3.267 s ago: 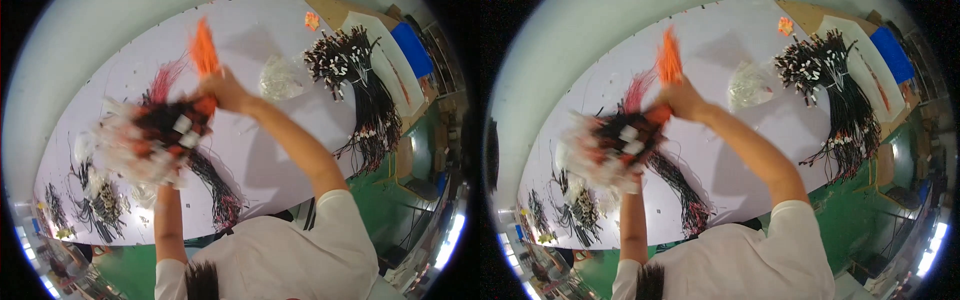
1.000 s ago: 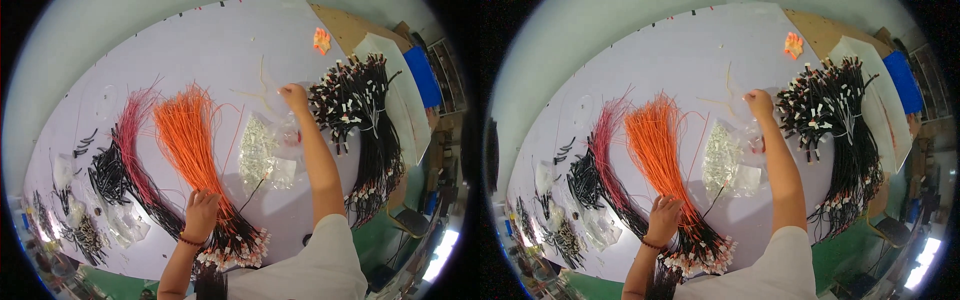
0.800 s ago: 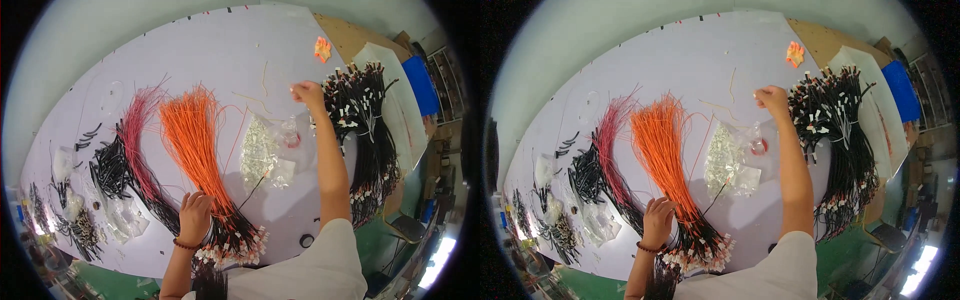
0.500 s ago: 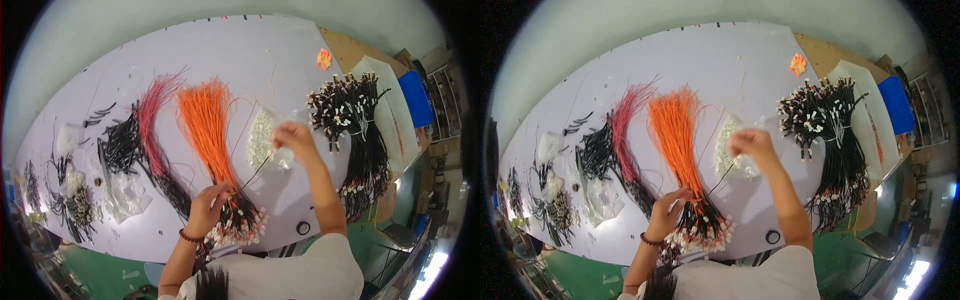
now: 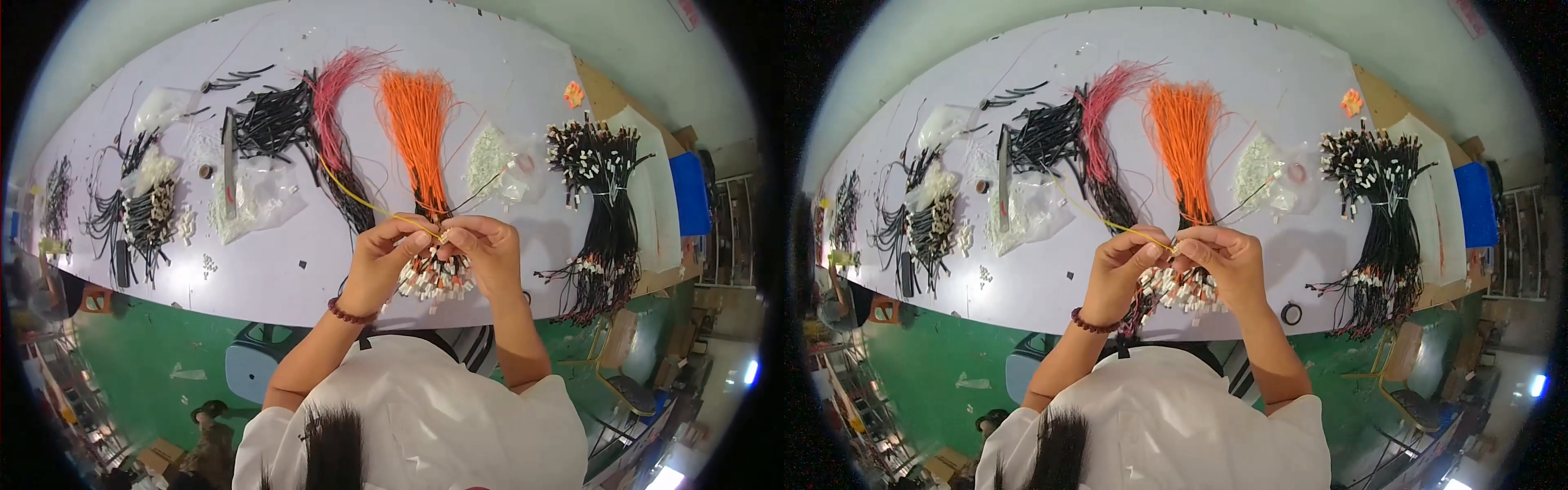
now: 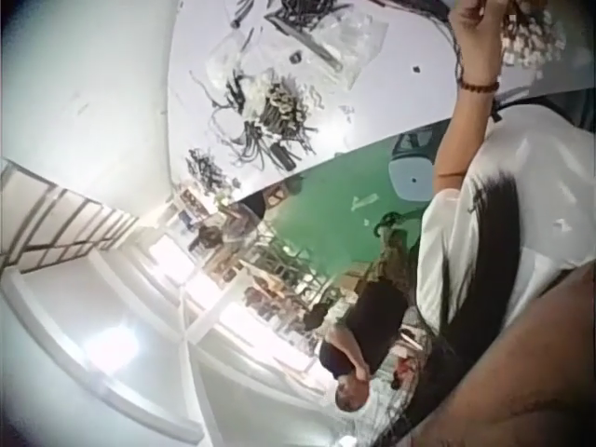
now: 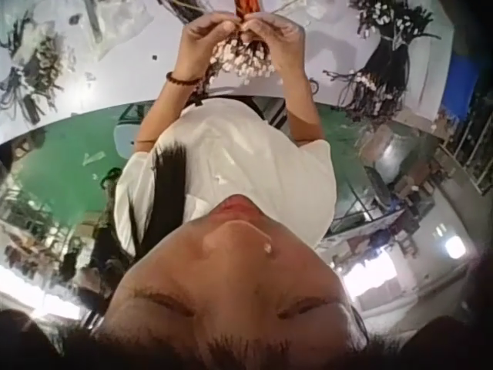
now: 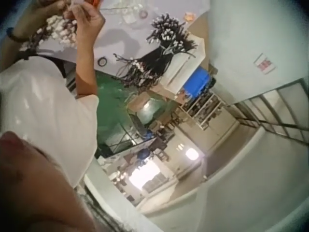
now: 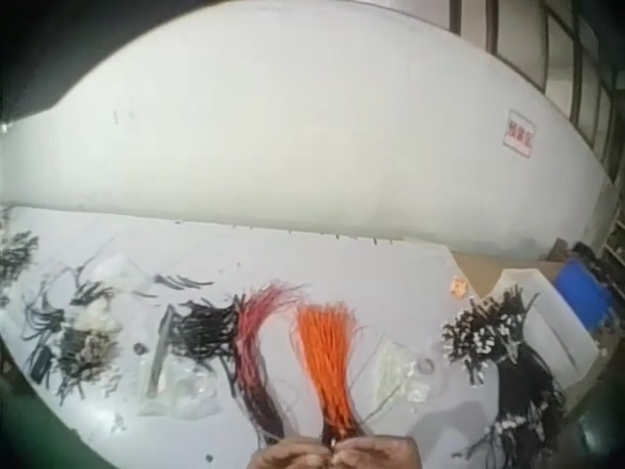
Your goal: Sorting and assembling bundles of colored wires with plastic connectors and labels in a factory setting.
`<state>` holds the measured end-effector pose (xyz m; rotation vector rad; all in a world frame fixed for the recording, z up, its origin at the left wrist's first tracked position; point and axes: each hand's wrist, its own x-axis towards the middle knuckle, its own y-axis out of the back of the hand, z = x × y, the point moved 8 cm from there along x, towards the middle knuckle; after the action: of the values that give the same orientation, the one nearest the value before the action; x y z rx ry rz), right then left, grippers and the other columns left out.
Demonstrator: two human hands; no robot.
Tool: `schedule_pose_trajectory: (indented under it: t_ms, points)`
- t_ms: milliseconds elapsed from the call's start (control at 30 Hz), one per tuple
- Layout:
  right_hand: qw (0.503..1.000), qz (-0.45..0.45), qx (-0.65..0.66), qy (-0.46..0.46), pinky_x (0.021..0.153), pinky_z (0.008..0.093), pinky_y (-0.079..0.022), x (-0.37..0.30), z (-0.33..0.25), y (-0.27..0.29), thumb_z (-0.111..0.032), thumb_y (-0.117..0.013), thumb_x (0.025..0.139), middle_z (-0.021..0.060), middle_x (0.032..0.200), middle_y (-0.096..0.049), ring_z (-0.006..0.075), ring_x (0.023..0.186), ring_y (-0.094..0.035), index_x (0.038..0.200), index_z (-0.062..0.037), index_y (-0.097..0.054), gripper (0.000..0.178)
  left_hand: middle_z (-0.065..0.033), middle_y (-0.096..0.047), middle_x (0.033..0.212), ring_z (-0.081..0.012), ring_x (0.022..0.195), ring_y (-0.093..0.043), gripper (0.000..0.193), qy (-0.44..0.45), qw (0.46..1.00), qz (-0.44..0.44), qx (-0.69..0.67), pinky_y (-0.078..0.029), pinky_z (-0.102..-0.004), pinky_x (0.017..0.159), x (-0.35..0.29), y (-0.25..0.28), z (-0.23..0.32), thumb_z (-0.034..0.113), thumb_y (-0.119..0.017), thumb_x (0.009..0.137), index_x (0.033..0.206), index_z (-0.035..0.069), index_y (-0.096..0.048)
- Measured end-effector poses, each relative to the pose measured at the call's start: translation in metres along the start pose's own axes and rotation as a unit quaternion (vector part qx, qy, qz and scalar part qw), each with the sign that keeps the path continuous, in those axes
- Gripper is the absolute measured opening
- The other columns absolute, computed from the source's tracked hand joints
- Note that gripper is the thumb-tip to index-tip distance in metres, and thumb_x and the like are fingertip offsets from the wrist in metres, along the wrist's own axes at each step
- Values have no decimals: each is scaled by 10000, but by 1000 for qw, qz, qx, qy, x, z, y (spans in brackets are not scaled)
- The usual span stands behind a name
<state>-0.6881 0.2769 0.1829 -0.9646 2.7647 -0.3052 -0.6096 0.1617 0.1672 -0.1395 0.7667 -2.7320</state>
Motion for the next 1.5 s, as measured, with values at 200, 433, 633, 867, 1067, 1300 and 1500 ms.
schedule_pose_trajectory:
  t_ms: [200, 433, 633, 867, 1067, 1300, 1500]
  points:
    - [1000, -9, -12, 23, 644, 248, -531, -31, -12, -48, -17, -643, 814, 112, 789, -649, 169, 680, -646, 958, 68, -627, 168, -51, -591, 946, -116, 803, -588, 145, -21, 999, 15, -31, -490, -256, 727, -39, 4, 34, 128, -540, 918, 976, -3, -562]
    - [988, -16, -49, 146, 650, 249, -527, -56, -30, -60, 64, -608, 801, 117, 878, -645, 161, 753, -649, 925, 58, -622, 125, -52, -571, 945, -130, 788, -596, 145, -49, 998, 6, -40, -495, -256, 730, -52, 1, 45, 137, -509, 935, 986, 3, -531]
    - [983, 13, -34, 181, 673, 252, -518, -66, -37, -47, 117, -608, 763, 134, 916, -615, 158, 791, -621, 940, 57, -606, 188, -57, -576, 930, -127, 862, -563, 115, -130, 990, 6, 58, -483, -245, 739, -52, -16, 52, 64, -529, 908, 1000, -3, -552]
    - [918, -4, -157, 365, 628, 239, -498, -75, -64, -38, 162, -605, 730, 147, 919, -599, 142, 781, -593, 921, 38, -606, 227, -69, -553, 988, -134, 879, -551, 146, -216, 963, -43, 154, -464, -247, 760, -54, -38, 67, 10, -539, 883, 1027, -8, -550]
    - [914, 13, -176, 366, 608, 239, -484, -73, -67, -41, 170, -631, 700, 146, 919, -605, 153, 735, -595, 883, 9, -617, 245, -50, -563, 979, -106, 854, -553, 238, -109, 988, -42, 96, -463, -228, 737, -51, -32, 56, 52, -525, 905, 1135, -9, -533]
    - [833, 97, -324, 438, 665, 270, -493, -78, -77, -47, 131, -681, 661, 101, 860, -639, 195, 759, -621, 852, -15, -630, 246, -68, -598, 889, -111, 734, -573, 362, 88, 995, -51, -23, -497, -249, 653, -45, -25, 36, 247, -471, 953, 1189, -24, -515]
    - [809, 131, -369, 438, 686, 277, -491, -78, -82, -42, 128, -675, 675, 103, 870, -639, 196, 776, -618, 858, -9, -642, 231, -62, -599, 723, -81, 536, -498, 461, 187, 972, -108, -96, -408, -194, 486, -47, -31, 24, 334, -423, 962, 1201, -52, -506]
